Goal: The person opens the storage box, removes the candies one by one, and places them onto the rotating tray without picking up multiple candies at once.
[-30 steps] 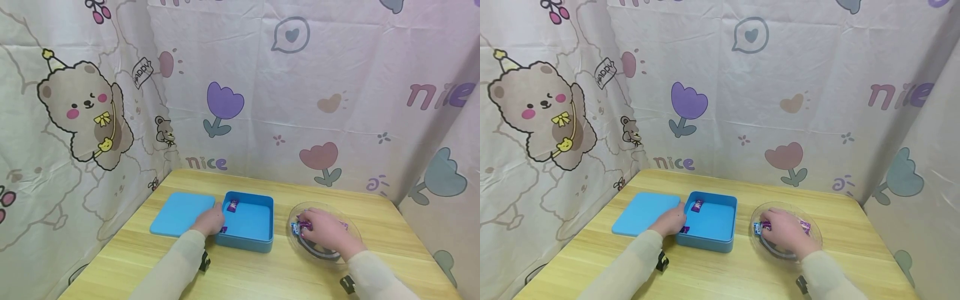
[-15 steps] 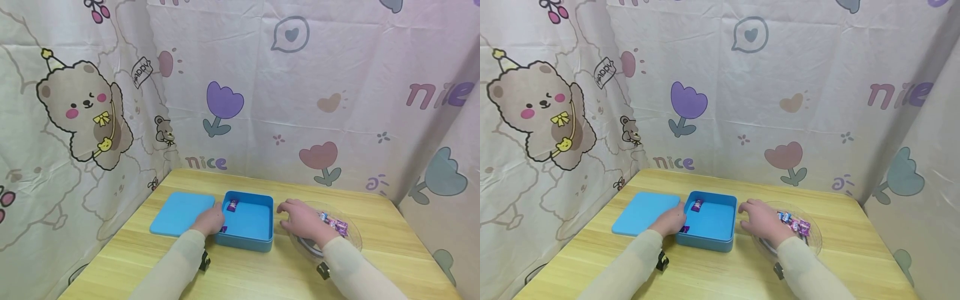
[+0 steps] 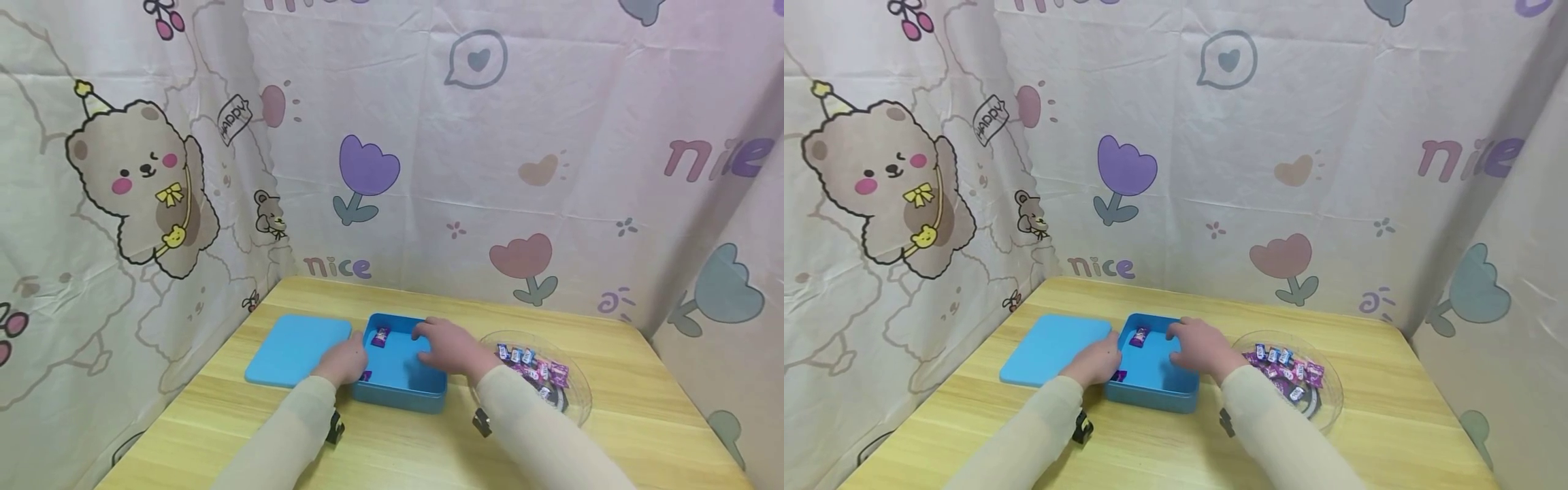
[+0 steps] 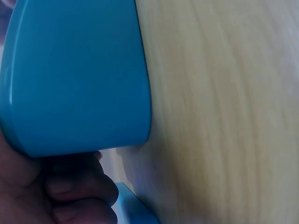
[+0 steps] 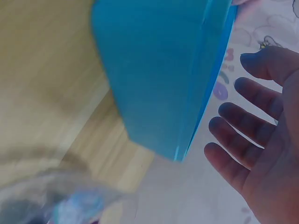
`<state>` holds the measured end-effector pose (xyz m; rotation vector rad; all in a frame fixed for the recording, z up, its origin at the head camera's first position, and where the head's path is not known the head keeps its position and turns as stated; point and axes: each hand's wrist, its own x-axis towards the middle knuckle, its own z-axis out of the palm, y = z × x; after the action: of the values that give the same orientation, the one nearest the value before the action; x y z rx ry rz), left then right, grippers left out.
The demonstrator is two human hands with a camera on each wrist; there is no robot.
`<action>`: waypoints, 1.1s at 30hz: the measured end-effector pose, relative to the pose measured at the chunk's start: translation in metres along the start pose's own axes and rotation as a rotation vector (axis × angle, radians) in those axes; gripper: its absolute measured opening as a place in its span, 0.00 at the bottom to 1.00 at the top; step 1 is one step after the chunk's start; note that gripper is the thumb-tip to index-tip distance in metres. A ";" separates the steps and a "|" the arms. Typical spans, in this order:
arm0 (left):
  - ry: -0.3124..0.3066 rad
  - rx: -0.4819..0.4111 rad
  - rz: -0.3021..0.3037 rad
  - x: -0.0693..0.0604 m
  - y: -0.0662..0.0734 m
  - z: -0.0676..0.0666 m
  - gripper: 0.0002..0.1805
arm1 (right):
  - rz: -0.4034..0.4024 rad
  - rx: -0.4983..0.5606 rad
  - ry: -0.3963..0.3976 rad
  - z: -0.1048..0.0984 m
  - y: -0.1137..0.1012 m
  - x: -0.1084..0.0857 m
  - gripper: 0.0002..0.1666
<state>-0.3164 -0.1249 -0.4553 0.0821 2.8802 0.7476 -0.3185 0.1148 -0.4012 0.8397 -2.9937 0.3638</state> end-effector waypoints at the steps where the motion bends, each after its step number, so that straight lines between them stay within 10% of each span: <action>1: -0.001 -0.002 0.001 0.000 0.000 0.000 0.29 | 0.001 0.004 -0.008 0.001 -0.003 0.004 0.20; 33: -0.023 0.035 0.032 0.001 0.000 -0.003 0.28 | 0.134 -0.020 -0.230 0.050 -0.050 0.079 0.36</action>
<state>-0.3177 -0.1265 -0.4531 0.1403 2.8770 0.6975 -0.3575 0.0214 -0.4330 0.7275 -3.2707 0.2542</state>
